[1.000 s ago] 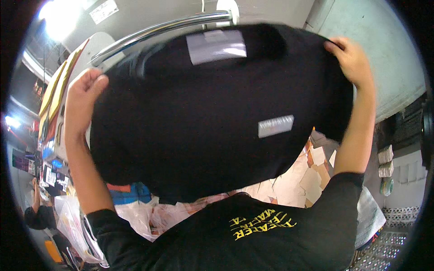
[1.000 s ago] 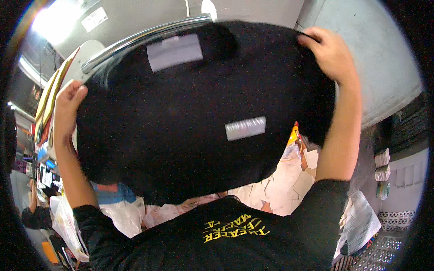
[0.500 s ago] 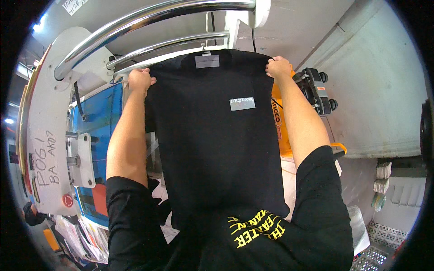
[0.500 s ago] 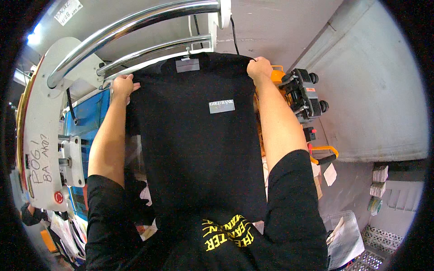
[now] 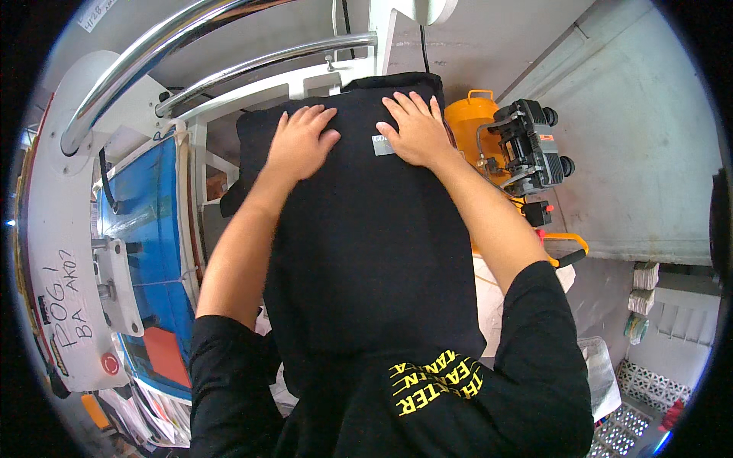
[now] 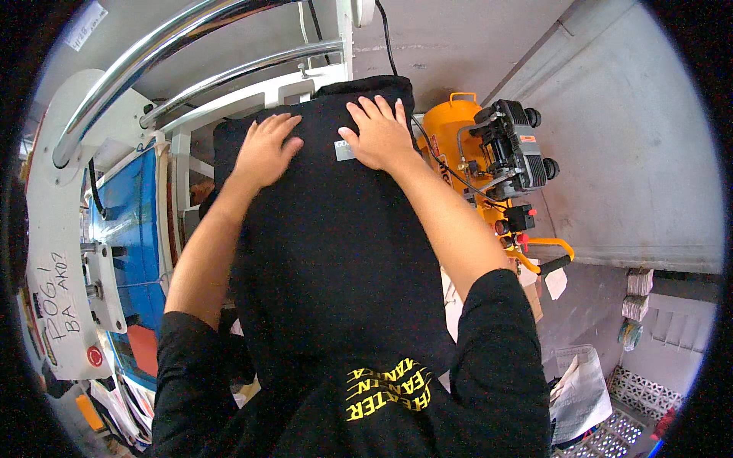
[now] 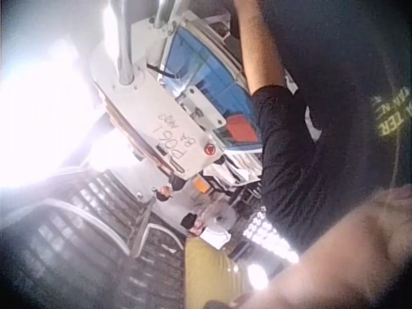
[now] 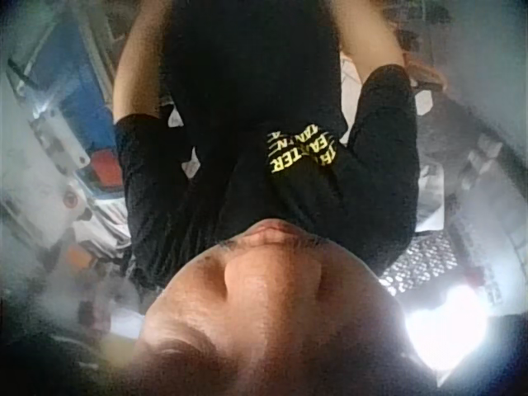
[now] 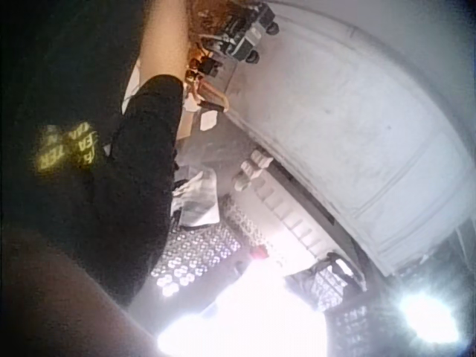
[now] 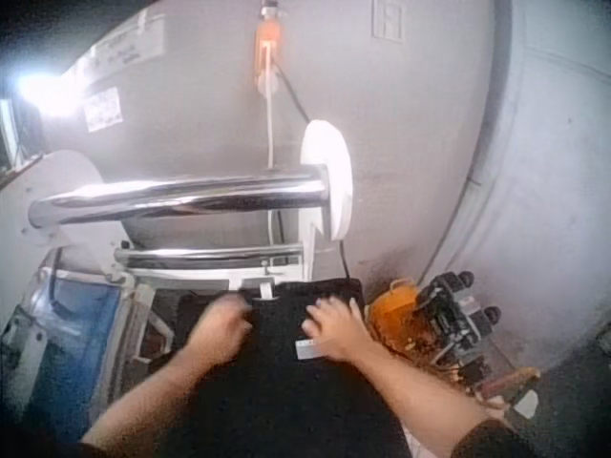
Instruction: The person cuts a design from a transfer sheet using scissors, aligns it on a black t-shirt on a heat press, and then aligns transfers on subsequent t-shirts.
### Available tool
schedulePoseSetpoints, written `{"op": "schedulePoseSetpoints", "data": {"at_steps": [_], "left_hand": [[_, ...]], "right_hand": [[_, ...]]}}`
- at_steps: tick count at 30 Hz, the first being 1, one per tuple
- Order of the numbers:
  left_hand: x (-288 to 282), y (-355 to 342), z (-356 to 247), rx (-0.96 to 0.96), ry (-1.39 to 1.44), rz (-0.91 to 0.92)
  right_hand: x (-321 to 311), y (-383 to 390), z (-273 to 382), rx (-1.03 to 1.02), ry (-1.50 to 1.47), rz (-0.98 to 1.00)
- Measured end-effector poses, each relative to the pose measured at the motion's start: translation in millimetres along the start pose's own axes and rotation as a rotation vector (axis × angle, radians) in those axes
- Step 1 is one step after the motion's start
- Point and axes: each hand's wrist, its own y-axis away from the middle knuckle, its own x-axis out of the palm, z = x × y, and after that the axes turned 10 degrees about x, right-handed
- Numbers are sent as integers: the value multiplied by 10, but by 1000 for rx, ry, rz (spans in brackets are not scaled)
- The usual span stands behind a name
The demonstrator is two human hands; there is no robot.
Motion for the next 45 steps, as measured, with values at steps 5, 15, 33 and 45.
{"op": "schedulePoseSetpoints", "data": {"at_steps": [5, 15, 33, 45], "left_hand": [[17, 350, 173, -360, -176, -65], [-605, 2555, -1251, -959, 537, -106], [-81, 4776, -1836, -1273, 913, -638], [-3742, 4564, -1485, 39, 864, -230]], "right_hand": [[-220, 391, -70, 500, -228, 153], [-690, 3004, 20, 960, -1038, 392], [-967, 4717, 155, 953, -237, 98], [-689, 4025, 378, 320, -82, -474]]}}
